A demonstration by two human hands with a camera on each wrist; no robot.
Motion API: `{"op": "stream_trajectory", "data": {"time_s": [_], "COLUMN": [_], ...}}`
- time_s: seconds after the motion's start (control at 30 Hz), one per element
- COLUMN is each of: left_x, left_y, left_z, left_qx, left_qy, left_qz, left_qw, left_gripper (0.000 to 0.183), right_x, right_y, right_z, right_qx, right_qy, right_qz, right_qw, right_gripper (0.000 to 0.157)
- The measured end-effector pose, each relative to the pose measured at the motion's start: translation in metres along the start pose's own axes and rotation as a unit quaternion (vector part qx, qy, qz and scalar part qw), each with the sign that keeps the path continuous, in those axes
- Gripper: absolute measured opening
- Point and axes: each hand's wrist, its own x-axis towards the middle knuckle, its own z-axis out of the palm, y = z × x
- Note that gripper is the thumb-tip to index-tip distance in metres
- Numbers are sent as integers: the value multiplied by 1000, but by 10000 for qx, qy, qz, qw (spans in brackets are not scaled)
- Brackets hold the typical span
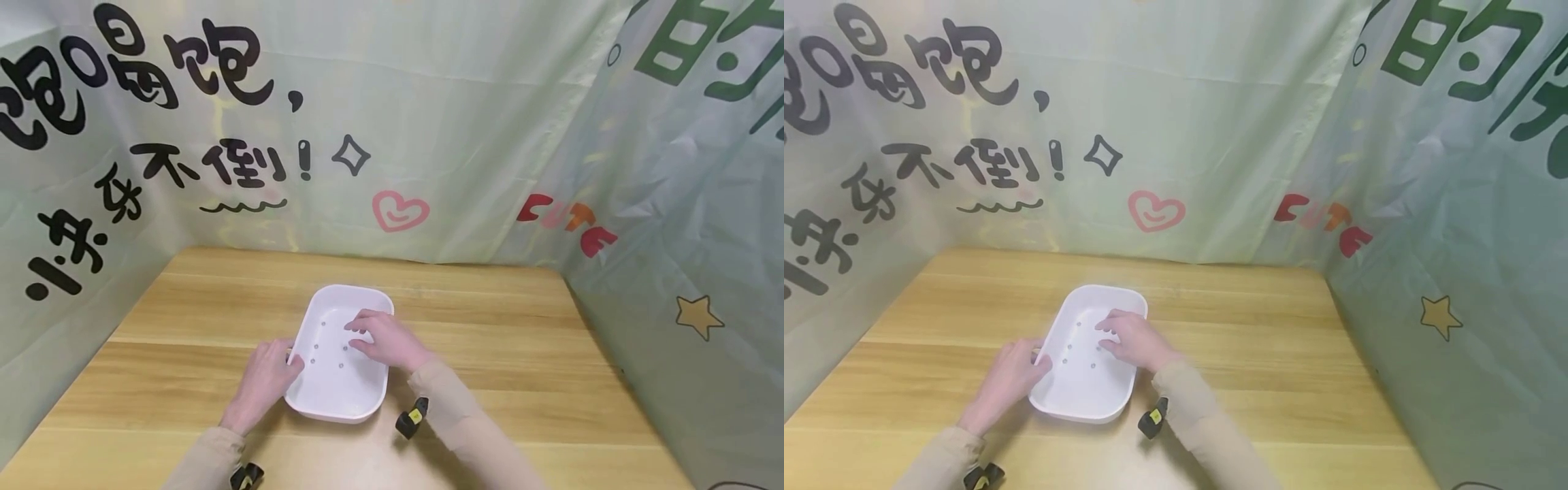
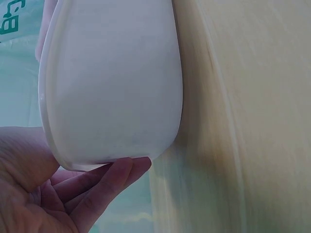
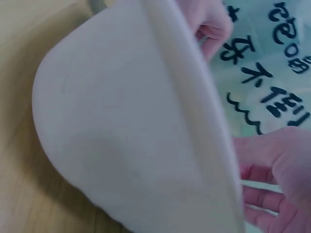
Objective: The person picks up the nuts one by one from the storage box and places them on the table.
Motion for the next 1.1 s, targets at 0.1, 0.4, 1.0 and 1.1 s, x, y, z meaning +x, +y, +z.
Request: {"op": "stream_trajectory", "data": {"time_s": [0.1, 0.4, 1.0, 1.1], "left_x": [0, -1, 0, 0], "left_y": [-1, 0, 0, 0], "left_z": [1, 2, 2, 2], "left_qx": [-19, 62, 58, 44], "left_qy": [-18, 25, 35, 59], "left_qz": [-8, 19, 25, 43], "left_qw": [10000, 10000, 10000, 10000], "left_gripper": [28, 27, 25, 25], "right_x": [9, 21, 27, 27], "right_y": [-3, -1, -3, -4], "right_z": [8, 29, 39, 38], "right_qx": [-533, -1307, -1438, -1506], "right_qy": [-375, -632, -606, -582], "right_qz": [143, 560, 650, 621], "right_qw": [9978, 9878, 9856, 9849], "right_gripper": [28, 27, 15, 13]}}
